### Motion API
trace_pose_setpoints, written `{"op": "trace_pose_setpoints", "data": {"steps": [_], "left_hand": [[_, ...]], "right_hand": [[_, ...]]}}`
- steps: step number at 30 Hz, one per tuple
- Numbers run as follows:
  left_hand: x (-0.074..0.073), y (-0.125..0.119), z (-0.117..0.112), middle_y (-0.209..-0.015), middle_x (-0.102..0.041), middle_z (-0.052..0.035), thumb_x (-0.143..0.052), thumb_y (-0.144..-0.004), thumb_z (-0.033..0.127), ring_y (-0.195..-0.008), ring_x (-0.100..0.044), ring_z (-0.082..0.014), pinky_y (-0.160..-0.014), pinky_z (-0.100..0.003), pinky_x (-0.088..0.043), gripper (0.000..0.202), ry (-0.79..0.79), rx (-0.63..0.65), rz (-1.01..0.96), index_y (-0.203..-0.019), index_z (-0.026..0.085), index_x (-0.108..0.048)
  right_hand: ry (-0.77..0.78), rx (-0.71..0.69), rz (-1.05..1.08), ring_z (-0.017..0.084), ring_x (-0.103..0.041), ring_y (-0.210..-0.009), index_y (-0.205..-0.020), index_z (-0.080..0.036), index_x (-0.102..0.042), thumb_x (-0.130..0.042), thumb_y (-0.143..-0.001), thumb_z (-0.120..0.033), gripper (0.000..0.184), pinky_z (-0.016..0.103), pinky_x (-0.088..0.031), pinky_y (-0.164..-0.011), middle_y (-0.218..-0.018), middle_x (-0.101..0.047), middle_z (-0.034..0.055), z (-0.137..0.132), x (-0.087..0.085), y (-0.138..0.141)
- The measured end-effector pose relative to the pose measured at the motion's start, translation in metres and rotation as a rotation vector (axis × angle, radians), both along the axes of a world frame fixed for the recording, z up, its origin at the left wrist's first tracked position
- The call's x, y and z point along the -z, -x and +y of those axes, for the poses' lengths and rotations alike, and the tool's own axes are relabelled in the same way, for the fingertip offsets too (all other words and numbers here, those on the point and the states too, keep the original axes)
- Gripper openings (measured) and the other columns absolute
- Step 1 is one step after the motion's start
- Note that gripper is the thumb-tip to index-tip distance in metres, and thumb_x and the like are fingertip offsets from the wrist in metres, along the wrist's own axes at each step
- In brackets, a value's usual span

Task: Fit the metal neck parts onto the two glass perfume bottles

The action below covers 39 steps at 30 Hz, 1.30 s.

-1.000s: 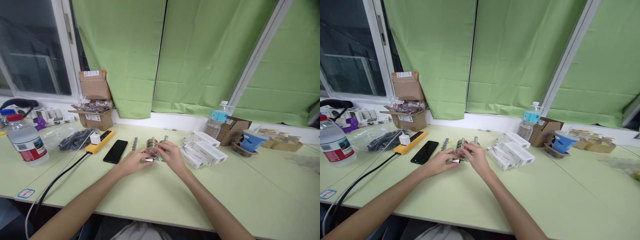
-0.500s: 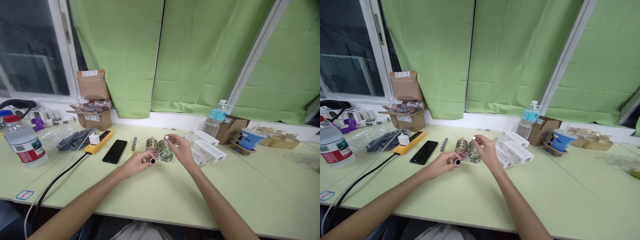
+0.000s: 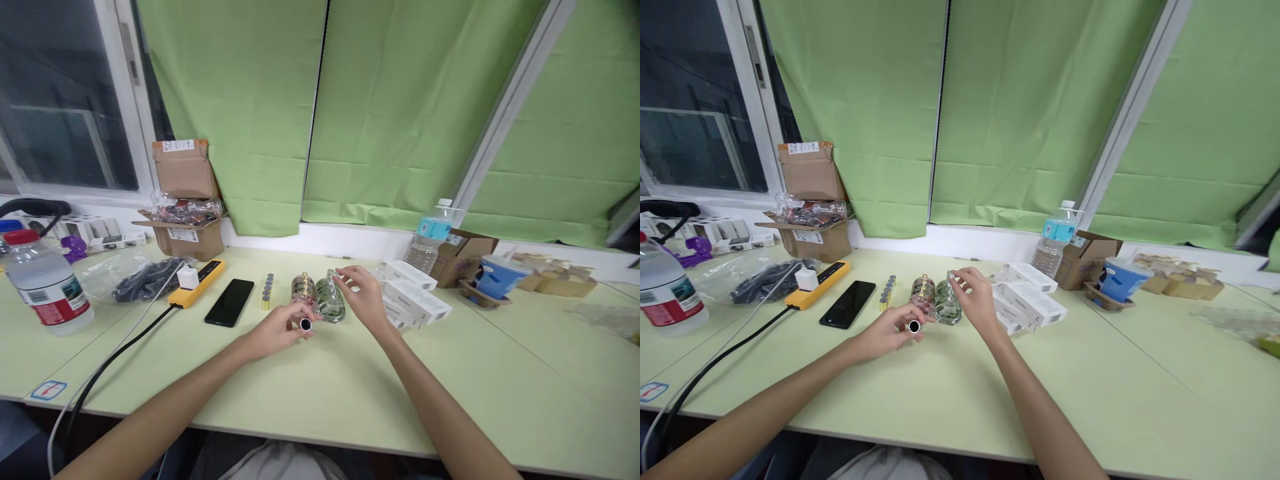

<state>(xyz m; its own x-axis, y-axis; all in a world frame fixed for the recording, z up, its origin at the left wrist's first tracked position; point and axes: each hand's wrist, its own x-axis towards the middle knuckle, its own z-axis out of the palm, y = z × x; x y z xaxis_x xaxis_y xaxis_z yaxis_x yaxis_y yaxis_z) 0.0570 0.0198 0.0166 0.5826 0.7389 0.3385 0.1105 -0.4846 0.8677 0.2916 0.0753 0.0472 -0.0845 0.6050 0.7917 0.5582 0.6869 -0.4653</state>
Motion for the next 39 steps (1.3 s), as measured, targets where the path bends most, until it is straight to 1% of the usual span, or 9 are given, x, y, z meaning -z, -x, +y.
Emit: {"op": "trace_pose_setpoints", "data": {"steps": [1, 4, 6, 9, 13, 21, 30, 39], "left_hand": [[0.001, 0.0, 0.0, -0.115, -0.066, -0.0098, -0.061, -0.087, 0.033, -0.079, -0.066, -0.0155, -0.062, -0.024, -0.046, 0.02, -0.003, -0.004, 0.016, -0.101, 0.02, -0.057], [0.003, 0.001, 0.0, -0.097, -0.068, -0.0049, -0.064, -0.085, 0.036, -0.066, -0.059, -0.0117, -0.058, -0.023, -0.042, 0.025, -0.049, -0.042, 0.108, -0.104, 0.02, -0.06], [0.005, 0.002, 0.001, -0.09, -0.066, -0.0024, -0.065, -0.085, 0.038, -0.063, -0.055, -0.0108, -0.057, -0.022, -0.041, 0.026, -0.083, -0.061, 0.152, -0.104, 0.02, -0.062], [0.006, 0.001, 0.002, -0.089, -0.065, -0.0012, -0.066, -0.085, 0.038, -0.067, -0.056, -0.0115, -0.06, -0.022, -0.041, 0.025, -0.12, -0.076, 0.173, -0.102, 0.021, -0.063], [0.004, 0.001, 0.0, -0.088, -0.065, -0.0006, -0.065, -0.085, 0.039, -0.07, -0.058, -0.0125, -0.064, -0.023, -0.042, 0.026, -0.13, -0.094, 0.197, -0.103, 0.021, -0.063], [0.006, 0.0, 0.001, -0.086, -0.066, 0.0002, -0.067, -0.084, 0.039, -0.069, -0.058, -0.0125, -0.065, -0.023, -0.043, 0.026, -0.118, -0.11, 0.201, -0.102, 0.021, -0.063], [0.006, -0.001, 0.0, -0.086, -0.066, -0.0007, -0.067, -0.083, 0.041, -0.069, -0.057, -0.0128, -0.064, -0.023, -0.042, 0.028, -0.112, -0.123, 0.203, -0.101, 0.02, -0.064], [0.009, -0.001, 0.003, -0.085, -0.065, -0.0009, -0.067, -0.084, 0.042, -0.069, -0.056, -0.0124, -0.064, -0.022, -0.042, 0.029, -0.122, -0.12, 0.213, -0.102, 0.02, -0.063]], "right_hand": [[0.003, 0.002, 0.0, 0.018, -0.063, -0.075, -0.102, -0.021, -0.074, -0.057, -0.09, -0.044, 0.031, 0.033, -0.056, -0.066, -0.099, -0.066, 0.0086, 0.001, 0.001, -0.001], [0.015, 0.008, 0.001, 0.018, -0.063, -0.075, -0.103, -0.021, -0.074, -0.058, -0.09, -0.044, 0.031, 0.033, -0.056, -0.066, -0.099, -0.068, 0.0088, 0.005, 0.004, -0.003], [0.021, 0.013, 0.004, 0.018, -0.063, -0.075, -0.104, -0.021, -0.074, -0.058, -0.09, -0.043, 0.031, 0.033, -0.055, -0.067, -0.098, -0.069, 0.0087, 0.008, 0.006, -0.004], [0.037, 0.03, 0.007, 0.018, -0.064, -0.075, -0.102, -0.021, -0.074, -0.059, -0.089, -0.043, 0.03, 0.034, -0.054, -0.069, -0.096, -0.072, 0.0079, 0.016, 0.011, -0.005], [0.084, 0.06, 0.036, 0.018, -0.064, -0.073, -0.095, -0.021, -0.076, -0.063, -0.086, -0.042, 0.026, 0.033, -0.052, -0.069, -0.091, -0.074, 0.0065, 0.027, 0.02, -0.008], [0.178, 0.043, 0.085, 0.02, -0.066, -0.074, -0.09, -0.021, -0.077, -0.066, -0.083, -0.043, 0.026, 0.032, -0.051, -0.066, -0.091, -0.076, 0.0068, 0.04, 0.032, -0.011], [0.158, 0.028, 0.055, 0.02, -0.067, -0.074, -0.089, -0.023, -0.078, -0.067, -0.082, -0.041, 0.022, 0.031, -0.051, -0.064, -0.09, -0.076, 0.0054, 0.044, 0.035, -0.013], [0.169, -0.007, 0.021, 0.021, -0.067, -0.073, -0.089, -0.021, -0.078, -0.067, -0.082, -0.04, 0.023, 0.032, -0.053, -0.063, -0.088, -0.075, 0.0067, 0.046, 0.033, -0.017]]}}
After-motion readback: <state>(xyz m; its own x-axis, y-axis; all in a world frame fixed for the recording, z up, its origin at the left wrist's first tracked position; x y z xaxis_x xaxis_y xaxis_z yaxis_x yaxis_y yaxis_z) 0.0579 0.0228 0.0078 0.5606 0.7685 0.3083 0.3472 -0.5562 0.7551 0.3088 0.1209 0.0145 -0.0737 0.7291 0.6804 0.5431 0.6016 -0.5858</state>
